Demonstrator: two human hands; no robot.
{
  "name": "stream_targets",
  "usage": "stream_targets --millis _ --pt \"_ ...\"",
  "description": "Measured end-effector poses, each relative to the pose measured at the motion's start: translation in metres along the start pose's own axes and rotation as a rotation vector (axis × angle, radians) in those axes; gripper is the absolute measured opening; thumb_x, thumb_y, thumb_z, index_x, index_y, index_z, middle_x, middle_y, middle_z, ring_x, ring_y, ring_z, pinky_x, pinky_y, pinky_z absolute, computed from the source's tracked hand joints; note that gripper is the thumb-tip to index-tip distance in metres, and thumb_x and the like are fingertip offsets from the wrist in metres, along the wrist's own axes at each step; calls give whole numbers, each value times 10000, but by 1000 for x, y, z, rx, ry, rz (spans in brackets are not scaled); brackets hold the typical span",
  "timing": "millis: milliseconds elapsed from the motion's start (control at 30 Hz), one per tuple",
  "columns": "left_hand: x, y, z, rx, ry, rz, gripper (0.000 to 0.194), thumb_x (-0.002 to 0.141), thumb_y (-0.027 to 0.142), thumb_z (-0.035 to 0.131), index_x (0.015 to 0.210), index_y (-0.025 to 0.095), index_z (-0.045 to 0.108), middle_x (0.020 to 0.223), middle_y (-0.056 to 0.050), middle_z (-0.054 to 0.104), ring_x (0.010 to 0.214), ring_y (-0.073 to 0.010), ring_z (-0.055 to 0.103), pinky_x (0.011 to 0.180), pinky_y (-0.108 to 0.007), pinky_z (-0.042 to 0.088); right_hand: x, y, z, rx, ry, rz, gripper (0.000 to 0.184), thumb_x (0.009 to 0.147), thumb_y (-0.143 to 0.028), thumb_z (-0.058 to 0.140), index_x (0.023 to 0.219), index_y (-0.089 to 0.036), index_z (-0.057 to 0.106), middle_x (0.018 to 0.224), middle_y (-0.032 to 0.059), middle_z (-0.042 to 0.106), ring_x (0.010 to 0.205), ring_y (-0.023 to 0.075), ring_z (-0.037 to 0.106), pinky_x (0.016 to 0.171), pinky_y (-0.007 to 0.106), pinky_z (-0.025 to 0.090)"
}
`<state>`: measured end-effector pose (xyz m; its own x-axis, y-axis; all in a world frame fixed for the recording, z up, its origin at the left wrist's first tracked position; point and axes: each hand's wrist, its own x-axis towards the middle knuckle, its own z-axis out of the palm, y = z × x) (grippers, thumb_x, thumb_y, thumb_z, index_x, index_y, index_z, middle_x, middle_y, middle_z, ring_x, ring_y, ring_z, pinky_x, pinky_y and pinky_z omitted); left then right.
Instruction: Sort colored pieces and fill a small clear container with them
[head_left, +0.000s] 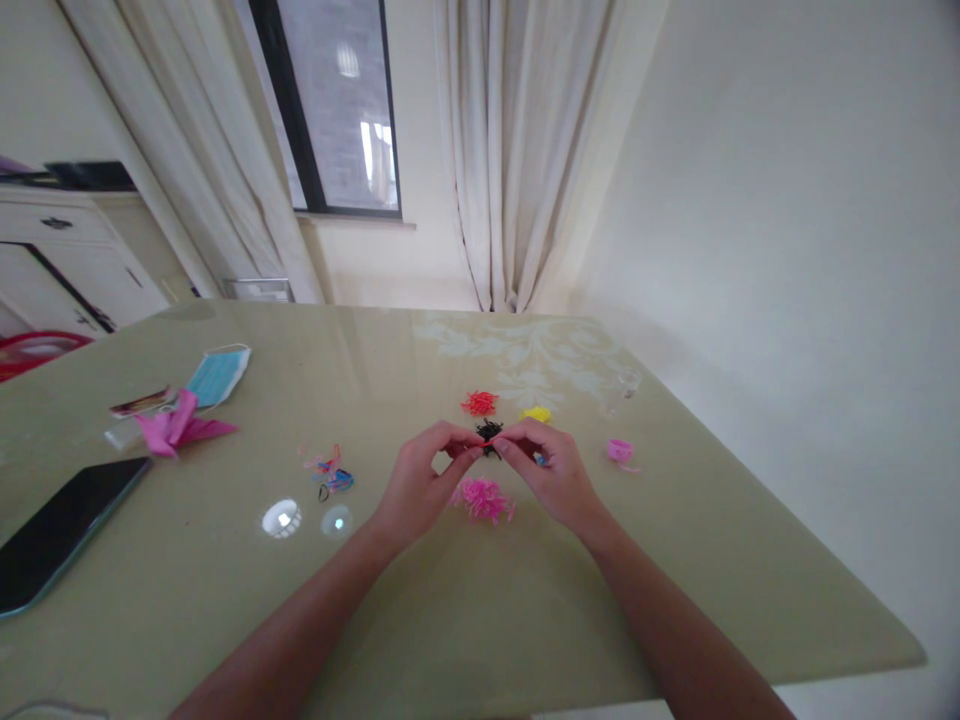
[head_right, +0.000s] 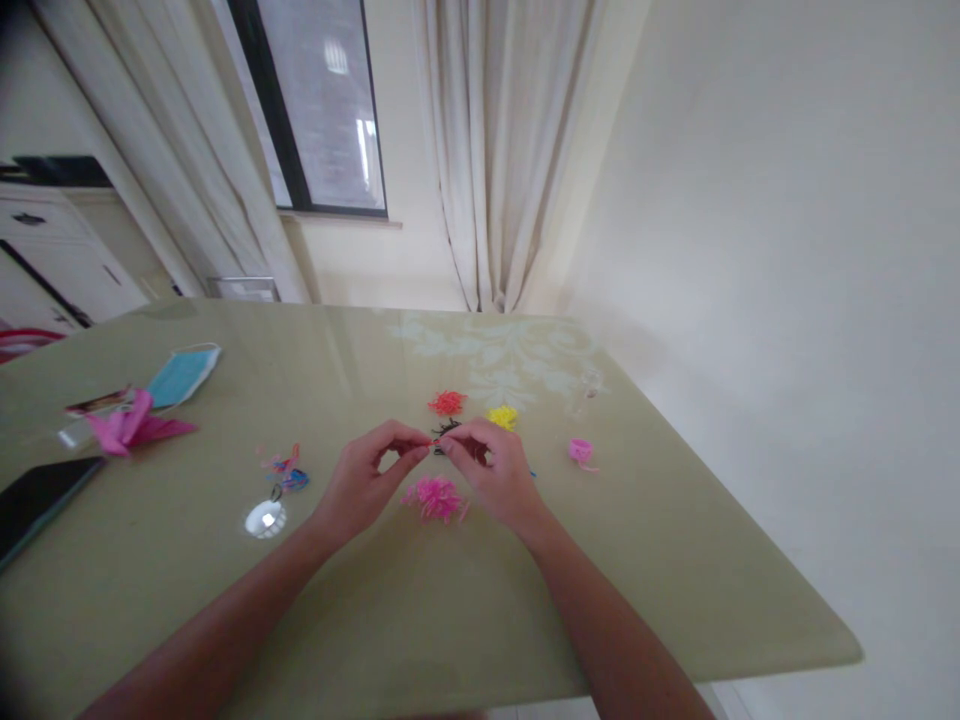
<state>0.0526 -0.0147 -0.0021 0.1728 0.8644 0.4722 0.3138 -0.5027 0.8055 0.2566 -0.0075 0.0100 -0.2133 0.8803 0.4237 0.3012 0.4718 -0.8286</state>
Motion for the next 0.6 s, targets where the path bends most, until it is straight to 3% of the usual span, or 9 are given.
stream_targets --millis 267,433,500,600 --pt "0 4 -2 -2 7 28 145 974 322 673 960 205 758 881 -40 756 801 -167 665 743 -273 509 -2 -4 -2 109 -74 44 314 951 -476 686 848 -189 761 721 18 675 625 137 562 579 258 421" --pt "2 8 -7 53 -58 84 206 1028 328 584 964 203 734 881 -40 740 800 -164 664 747 -268 504 -1 -4 -3 202 -75 52 317 931 -496 714 845 -196 769 716 17 683 618 135 569 571 253 431" --pt "5 6 -15 183 -57 85 245 1054 321 519 990 204 724 911 -56 734 818 -180 667 764 -286 507 0 0 -3 169 -37 31 291 931 -473 722 854 -199 782 724 20 691 619 136 569 571 254 430" --pt "9 1 -32 593 -25 -8 230 1032 237 504 985 202 726 1001 -112 720 925 -259 672 846 -367 514 1 10 -1 32 49 -26 241 933 -428 732 876 -208 811 742 28 714 623 142 569 573 260 425"
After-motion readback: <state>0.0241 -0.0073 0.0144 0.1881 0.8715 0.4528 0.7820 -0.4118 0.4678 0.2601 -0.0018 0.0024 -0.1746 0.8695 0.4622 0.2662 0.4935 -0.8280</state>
